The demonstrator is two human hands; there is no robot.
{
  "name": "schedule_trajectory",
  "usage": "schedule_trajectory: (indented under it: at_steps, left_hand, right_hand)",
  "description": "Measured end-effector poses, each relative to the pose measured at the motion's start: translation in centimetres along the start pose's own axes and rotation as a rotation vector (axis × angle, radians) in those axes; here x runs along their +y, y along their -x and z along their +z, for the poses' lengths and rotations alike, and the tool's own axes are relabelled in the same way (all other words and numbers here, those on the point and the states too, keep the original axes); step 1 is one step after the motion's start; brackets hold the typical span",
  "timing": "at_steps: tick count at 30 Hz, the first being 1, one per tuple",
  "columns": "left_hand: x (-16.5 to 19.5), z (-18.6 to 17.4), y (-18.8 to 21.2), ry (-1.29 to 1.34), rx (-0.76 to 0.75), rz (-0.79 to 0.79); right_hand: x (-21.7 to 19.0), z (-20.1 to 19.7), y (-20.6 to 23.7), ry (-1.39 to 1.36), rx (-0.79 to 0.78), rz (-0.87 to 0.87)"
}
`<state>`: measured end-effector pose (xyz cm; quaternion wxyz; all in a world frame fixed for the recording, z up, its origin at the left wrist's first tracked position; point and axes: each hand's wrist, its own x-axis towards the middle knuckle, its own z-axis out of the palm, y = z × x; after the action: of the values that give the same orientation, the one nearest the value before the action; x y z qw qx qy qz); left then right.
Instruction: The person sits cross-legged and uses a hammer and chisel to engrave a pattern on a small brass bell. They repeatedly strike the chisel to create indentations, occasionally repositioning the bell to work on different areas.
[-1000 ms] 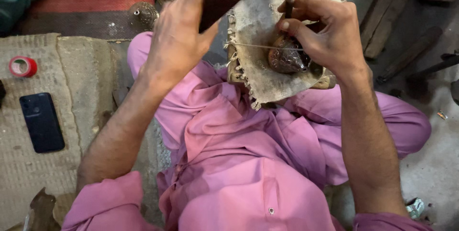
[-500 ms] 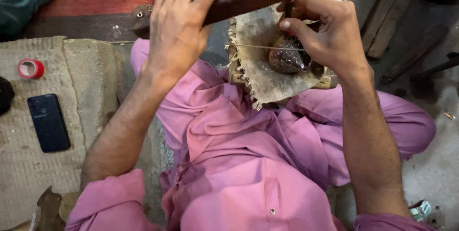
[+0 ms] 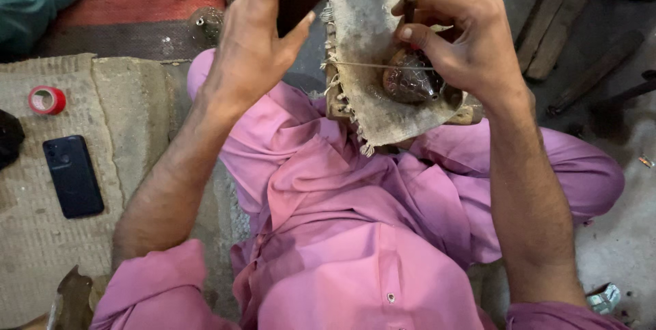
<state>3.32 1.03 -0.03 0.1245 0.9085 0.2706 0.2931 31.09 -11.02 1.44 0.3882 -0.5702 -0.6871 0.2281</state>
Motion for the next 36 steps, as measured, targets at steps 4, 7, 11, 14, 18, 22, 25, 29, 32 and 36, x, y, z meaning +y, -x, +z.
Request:
schedule_trajectory:
  at_steps: [4, 7, 11, 14, 18, 22, 25, 29, 32, 36]
  left_hand:
    - [-0.2, -0.1, 0.0, -0.117, -0.009, 0.006]
    - [-0.3, 0.1, -0.2, -0.009, -0.039, -0.042]
    - [-0.8, -0.2, 0.5, -0.233, -0.048, 0.010]
    - [-1.3, -0.7, 2.1, -0.035, -0.112, -0.176]
    - [-1.4, -0.7, 5.7, 0.313, -0.059, -0.310]
    - [-0.7, -0.4, 10.3, 0.357, -0.144, -0.594]
    - [-0.5, -0.1, 13.0, 0.297, -0.160, -0.737]
    - [0.3, 0.8, 14.6, 0.235, -0.077, -0.816]
    - [1.7, 0.7, 14.4, 0.290, 0.014, -0.750]
    - [4.3, -0.8, 13.3, 0.264, 0.051, -0.623]
  right_hand:
    - [-0.2, 0.0, 0.1, -0.054, -0.008, 0.016]
    - [-0.4, 0.1, 0.3, -0.074, -0.003, 0.061]
    - [0.1, 0.2, 0.2, -0.175, 0.015, 0.016]
    - [1.0, -0.1, 1.1, -0.374, 0.151, 0.093]
    - [2.3, -0.7, 4.3, -0.684, 0.483, 0.257]
    - [3.1, -0.1, 7.1, -0.795, 0.581, 0.182]
    - [3.0, 0.6, 8.4, -0.783, 0.636, 0.167]
    - [2.3, 1.2, 9.1, -0.833, 0.685, 0.158]
    - [1.5, 1.3, 9.6, -0.841, 0.739, 0.137]
    - [0.6, 1.0, 11.4, -0.865, 0.880, 0.181]
